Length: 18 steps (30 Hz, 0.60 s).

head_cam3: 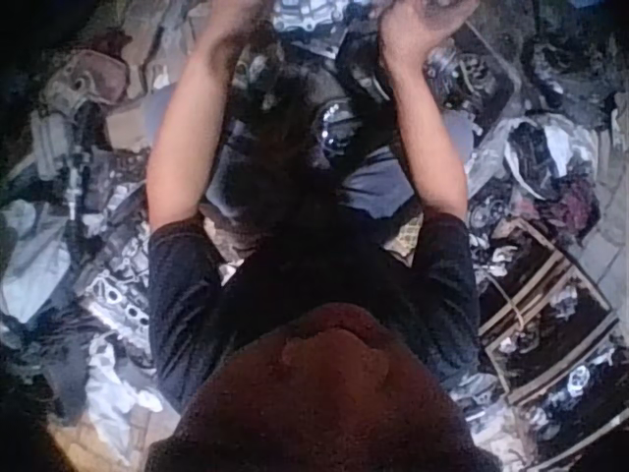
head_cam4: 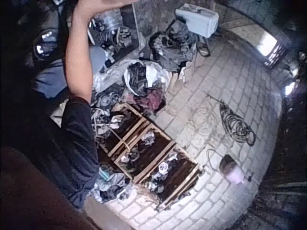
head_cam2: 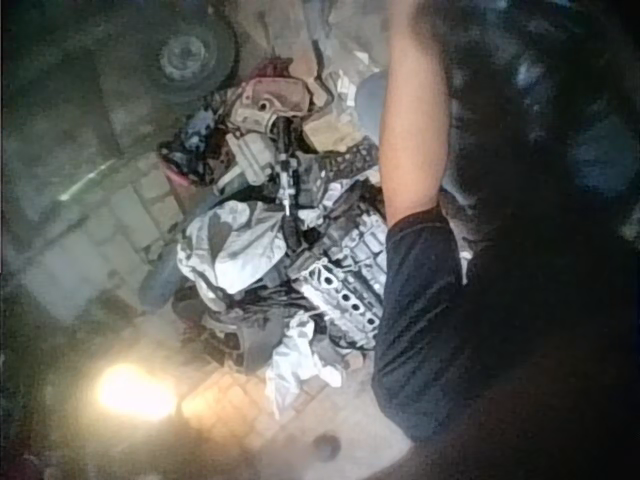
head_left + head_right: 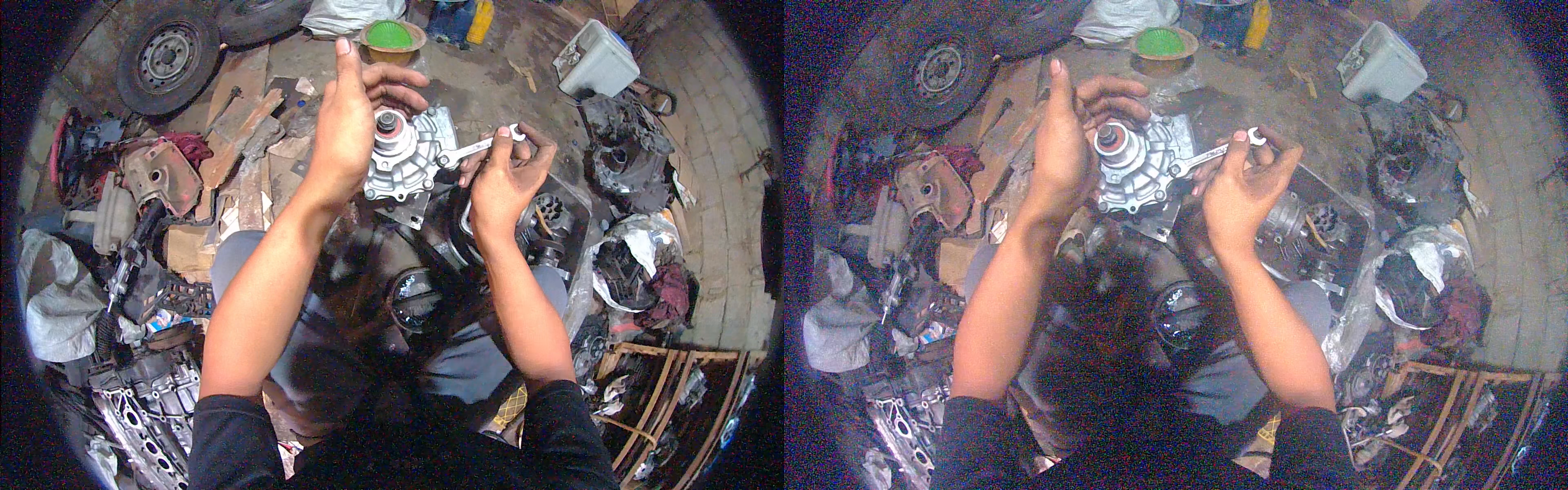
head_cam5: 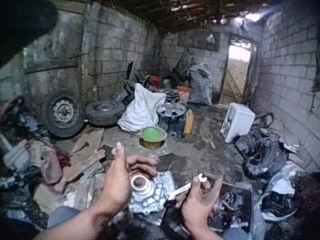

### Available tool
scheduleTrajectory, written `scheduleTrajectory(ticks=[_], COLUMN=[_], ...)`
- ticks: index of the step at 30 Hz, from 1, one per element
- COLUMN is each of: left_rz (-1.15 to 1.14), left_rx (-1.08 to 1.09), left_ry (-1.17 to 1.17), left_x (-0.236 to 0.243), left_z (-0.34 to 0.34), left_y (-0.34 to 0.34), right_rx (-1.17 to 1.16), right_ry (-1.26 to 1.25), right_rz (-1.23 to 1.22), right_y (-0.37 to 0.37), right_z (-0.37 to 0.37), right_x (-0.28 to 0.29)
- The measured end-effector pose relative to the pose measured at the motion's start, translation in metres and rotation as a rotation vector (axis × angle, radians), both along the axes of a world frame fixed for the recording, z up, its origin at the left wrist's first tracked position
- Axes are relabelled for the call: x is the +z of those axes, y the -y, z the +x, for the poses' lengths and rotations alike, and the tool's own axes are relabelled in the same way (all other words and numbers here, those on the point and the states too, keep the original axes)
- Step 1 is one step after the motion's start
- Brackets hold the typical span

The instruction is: The person sits on the floor in a cluttered workshop and uses a wrench to tighten bolts on a metallic engine component. They repeatedly adjust the wrench and rotate the part to access different bolts.

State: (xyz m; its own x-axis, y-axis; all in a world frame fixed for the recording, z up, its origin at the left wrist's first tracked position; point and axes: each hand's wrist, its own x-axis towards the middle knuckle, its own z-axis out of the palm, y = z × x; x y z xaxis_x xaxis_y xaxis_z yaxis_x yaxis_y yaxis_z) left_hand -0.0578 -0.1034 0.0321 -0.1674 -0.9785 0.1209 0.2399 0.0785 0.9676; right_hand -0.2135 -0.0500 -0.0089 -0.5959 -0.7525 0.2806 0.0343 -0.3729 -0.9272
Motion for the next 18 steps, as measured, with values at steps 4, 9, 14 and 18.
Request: scheduleTrajectory(ticks=[4,9,14,18], left_rz=[0.003,0.000,0.007,0.015], left_rx=[-0.005,-0.024,-0.021,-0.022], left_ry=[-0.011,-0.013,-0.017,-0.028], left_x=[0.000,-0.001,-0.002,0.001], left_z=[0.001,0.002,0.001,0.002], left_y=[0.000,0.001,0.001,-0.001], right_rx=[0.024,0.165,0.267,0.043], right_ry=[-0.056,-0.328,-0.146,-0.017], right_rz=[0.061,0.146,0.193,0.054], right_y=[0.008,0.037,0.042,0.031], right_z=[0.002,-0.011,-0.014,-0.018], right_x=[0.005,-0.001,0.009,0.008])
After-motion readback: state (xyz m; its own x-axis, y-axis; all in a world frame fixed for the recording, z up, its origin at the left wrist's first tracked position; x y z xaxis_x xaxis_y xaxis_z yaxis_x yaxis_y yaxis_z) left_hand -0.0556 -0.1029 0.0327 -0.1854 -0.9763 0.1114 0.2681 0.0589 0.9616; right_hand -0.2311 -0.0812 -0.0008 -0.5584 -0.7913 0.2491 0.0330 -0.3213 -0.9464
